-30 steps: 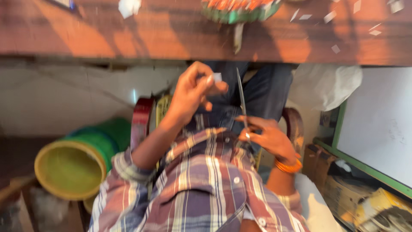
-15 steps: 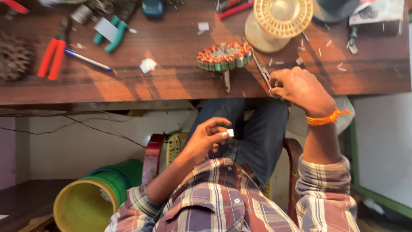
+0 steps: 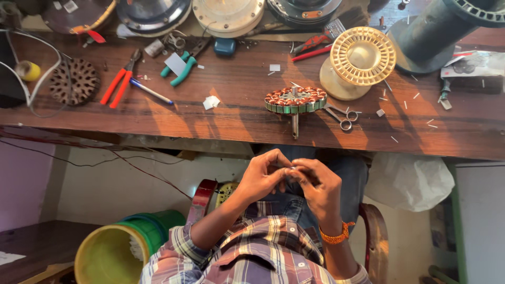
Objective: The person sits at a workbench assembling a ceiling fan motor armature. They cut small white paper insulation pieces with scissors, fold each piece by hand, and press the pieces one at a time into the slots between the copper windings of the motor rotor, working around the rotor repeatedly.
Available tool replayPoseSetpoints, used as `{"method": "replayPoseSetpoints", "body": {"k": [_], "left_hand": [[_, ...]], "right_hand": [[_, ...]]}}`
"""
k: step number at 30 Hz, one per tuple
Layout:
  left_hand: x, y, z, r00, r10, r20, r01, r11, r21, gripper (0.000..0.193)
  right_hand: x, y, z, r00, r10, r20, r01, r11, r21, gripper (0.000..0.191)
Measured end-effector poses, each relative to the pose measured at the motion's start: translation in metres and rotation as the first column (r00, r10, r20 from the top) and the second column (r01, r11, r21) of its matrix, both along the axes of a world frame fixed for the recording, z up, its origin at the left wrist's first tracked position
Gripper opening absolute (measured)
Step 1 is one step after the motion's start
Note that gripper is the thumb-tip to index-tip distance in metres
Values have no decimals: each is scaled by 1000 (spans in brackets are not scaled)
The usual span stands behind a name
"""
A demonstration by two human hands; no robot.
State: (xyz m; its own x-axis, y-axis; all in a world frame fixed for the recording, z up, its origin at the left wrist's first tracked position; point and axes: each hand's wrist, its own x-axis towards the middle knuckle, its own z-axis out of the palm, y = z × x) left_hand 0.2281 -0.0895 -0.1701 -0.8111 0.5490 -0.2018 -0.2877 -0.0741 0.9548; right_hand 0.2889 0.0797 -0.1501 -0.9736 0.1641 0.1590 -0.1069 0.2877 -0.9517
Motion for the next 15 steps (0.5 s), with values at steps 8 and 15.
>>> {"method": "replayPoseSetpoints", "body": {"k": [8,15], "left_hand": [[9,-17,8,858,40,-512,-131,981,-144,13],[9,-13,-25,992,5,129,-21,992,121,23]], "right_hand": [[-1,-6,10,994,48,95,-52,998,38,8],[-5,8,23,957,236,-169,-182,941,284,18]]}}
